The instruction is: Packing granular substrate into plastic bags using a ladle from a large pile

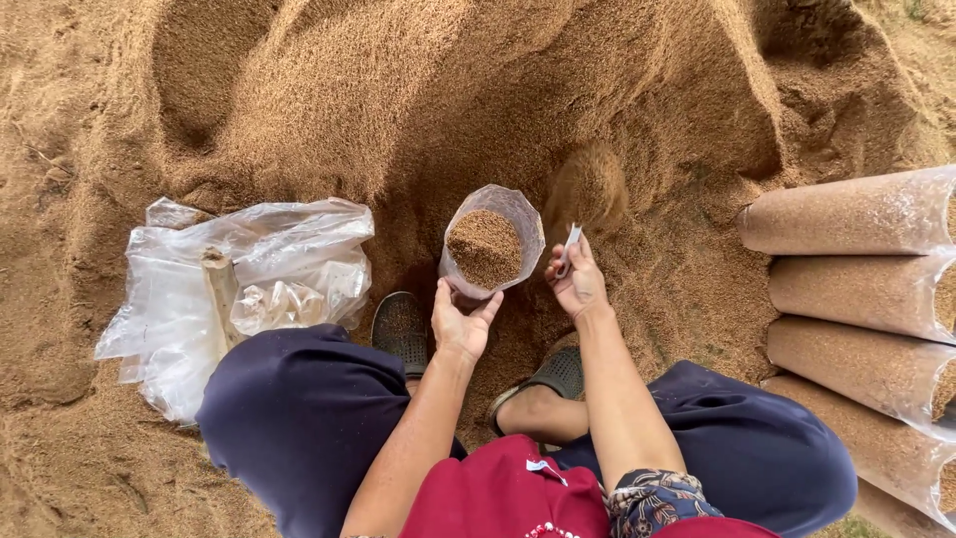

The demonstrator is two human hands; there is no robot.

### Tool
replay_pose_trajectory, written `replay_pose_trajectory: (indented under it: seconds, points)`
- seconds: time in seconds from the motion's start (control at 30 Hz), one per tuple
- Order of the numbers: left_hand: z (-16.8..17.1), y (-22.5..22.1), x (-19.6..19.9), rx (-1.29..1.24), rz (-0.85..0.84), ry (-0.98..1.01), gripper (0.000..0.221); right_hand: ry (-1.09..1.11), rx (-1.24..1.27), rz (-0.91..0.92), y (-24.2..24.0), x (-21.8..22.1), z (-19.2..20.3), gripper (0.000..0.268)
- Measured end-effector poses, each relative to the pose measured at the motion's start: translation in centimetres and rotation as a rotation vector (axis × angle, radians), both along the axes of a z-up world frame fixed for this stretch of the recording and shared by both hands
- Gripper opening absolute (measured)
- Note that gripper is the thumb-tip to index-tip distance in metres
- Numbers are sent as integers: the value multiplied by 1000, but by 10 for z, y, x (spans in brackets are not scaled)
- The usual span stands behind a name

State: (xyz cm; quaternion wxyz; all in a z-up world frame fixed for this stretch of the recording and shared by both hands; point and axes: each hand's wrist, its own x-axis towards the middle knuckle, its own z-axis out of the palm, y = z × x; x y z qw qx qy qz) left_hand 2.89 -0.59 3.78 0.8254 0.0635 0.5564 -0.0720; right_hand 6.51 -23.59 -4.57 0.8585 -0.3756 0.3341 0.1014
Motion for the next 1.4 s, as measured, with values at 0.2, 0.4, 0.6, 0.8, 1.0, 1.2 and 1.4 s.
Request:
replay_pose_trajectory:
  seconds: [0.2,0.4,0.6,0.8,1.0,1.2,1.4]
  points:
    - [-29,-1,-5,-12,19,-34,57,-162,-64,235,1,14,89,44]
    - [-26,0,-4,-13,11,-46,55,-302,-288,450,0,7,147,40]
    - [-22,2,-2,-36,19,-49,51,-350,-639,696,20,6,212,36]
    - [-10,3,0,-3,-21,-16,52,-282,-460,284,-29,46,115,44]
    - [11,5,5,0,-92,6,57,267,-271,-406,-116,41,-44,47]
    - [23,0,12,23,-113,26,54,385,-391,-402,-158,35,-141,47]
    - [33,-2,17,33,-105,54,55,173,-236,-191,-87,76,-47,45]
